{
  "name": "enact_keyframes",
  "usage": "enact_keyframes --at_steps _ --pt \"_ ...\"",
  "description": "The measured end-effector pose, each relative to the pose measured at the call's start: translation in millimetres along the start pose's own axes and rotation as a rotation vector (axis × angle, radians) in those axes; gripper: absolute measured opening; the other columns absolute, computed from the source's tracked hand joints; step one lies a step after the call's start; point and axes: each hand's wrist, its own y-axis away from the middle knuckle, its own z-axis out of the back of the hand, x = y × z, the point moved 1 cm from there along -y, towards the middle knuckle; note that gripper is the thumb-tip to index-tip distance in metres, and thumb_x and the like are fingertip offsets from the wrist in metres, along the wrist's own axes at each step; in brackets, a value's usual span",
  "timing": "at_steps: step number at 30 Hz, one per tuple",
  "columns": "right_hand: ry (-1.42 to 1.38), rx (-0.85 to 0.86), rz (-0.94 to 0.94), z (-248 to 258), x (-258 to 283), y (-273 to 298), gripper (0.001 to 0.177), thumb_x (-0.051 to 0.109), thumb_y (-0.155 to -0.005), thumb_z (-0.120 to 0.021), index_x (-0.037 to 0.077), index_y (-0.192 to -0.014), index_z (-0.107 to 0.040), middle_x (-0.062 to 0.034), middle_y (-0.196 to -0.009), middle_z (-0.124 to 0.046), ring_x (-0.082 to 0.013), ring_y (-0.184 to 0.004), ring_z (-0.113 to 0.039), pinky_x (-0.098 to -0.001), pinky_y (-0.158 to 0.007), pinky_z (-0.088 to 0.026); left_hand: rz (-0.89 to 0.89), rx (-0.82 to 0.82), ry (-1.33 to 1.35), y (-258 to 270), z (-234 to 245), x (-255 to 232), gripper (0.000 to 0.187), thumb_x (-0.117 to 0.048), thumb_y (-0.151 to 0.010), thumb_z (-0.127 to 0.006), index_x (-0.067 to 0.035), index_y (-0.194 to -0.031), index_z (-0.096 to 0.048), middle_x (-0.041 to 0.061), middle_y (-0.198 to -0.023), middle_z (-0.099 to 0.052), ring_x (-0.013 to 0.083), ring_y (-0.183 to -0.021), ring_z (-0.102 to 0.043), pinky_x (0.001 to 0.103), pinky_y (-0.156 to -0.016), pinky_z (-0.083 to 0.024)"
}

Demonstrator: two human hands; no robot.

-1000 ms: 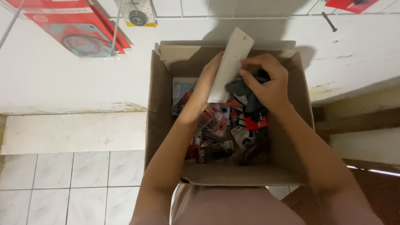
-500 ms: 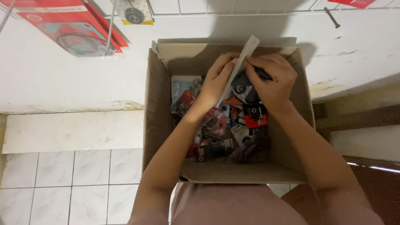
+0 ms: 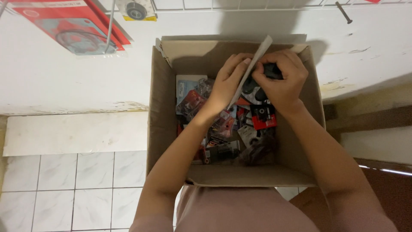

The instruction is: The person wipes the surface of a small packaged item using a dark cloth. They hold the item in one hand and rub the cloth over the packaging, turning it over to clean different sides. The item is handled over a cardboard box filled with other similar packages.

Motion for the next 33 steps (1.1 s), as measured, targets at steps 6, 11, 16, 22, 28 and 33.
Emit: enact_keyframes --at_steps 6,11,16,22,28,33 --pt "-0.151 0.019 -0.190 -0.4 -29.9 9.2 0.008 -0.011 -0.094 -0.076 -0.005 -0.097 -0.070 -0.0207 -0.092 -0.072 -0.0374 -0.093 -0.072 -0.0472 -0.082 -0.053 0.143 -0.065 0.277 7.2 7.7 -30.0 0.047 -0.040 -0.111 -0.045 -0.004 -0.139 -0.055 0.010 -0.115 -0.057 0.0167 -0.114 -0.047 0.039 -0.113 -0.032" --pt "-0.599 -0.084 -0.965 6.2 -17.4 -15.5 0.042 0.044 -0.104 -0.047 0.009 -0.121 -0.062 -0.0009 -0.108 -0.063 -0.0121 -0.096 -0.062 -0.0285 -0.089 -0.056 0.108 0.105 0.011 -9.7 31.4 35.8 0.068 -0.048 -0.103 -0.033 -0.002 -0.153 -0.033 0.024 -0.141 -0.057 0.0325 -0.122 -0.061 0.045 -0.098 -0.054" --pt "-0.117 0.175 -0.353 -16.0 -12.4 18.6 0.052 0.033 -0.112 -0.059 -0.003 -0.146 -0.042 -0.0235 -0.135 -0.051 -0.0366 -0.120 -0.057 -0.0521 -0.103 -0.052 0.040 0.120 -0.121 1.5 23.8 45.2 0.052 -0.026 -0.100 -0.046 0.002 -0.144 -0.046 0.021 -0.135 -0.062 0.0310 -0.122 -0.060 0.042 -0.106 -0.044" --pt "-0.014 0.237 0.350 -43.5 -29.1 43.1 0.028 0.003 -0.096 -0.068 0.002 -0.122 -0.076 -0.0201 -0.125 -0.071 -0.0424 -0.101 -0.067 -0.0541 -0.086 -0.054 -0.092 0.049 -0.067 3.9 35.9 63.1 0.044 -0.013 -0.099 -0.065 -0.012 -0.141 -0.055 0.008 -0.130 -0.063 0.0179 -0.129 -0.056 0.038 -0.118 -0.034" --pt "0.185 0.122 0.413 -43.2 -47.2 47.7 0.023 0.001 -0.088 -0.070 0.002 -0.110 -0.078 -0.0169 -0.118 -0.072 -0.0386 -0.097 -0.066 -0.0507 -0.083 -0.055 -0.064 0.084 0.055 -6.9 30.1 26.2 0.019 -0.017 -0.109 -0.047 -0.008 -0.106 -0.063 0.007 -0.098 -0.063 0.0157 -0.099 -0.056 0.037 -0.103 -0.042" --pt "0.103 0.146 0.487 -48.6 -87.2 40.6 0.024 -0.005 -0.088 -0.063 0.000 -0.106 -0.078 -0.0183 -0.115 -0.073 -0.0380 -0.090 -0.065 -0.0495 -0.081 -0.055 -0.018 0.021 0.180 -5.6 43.7 14.5 0.015 -0.020 -0.107 -0.048 -0.009 -0.112 -0.056 0.007 -0.106 -0.055 0.0181 -0.105 -0.049 0.041 -0.105 -0.040"
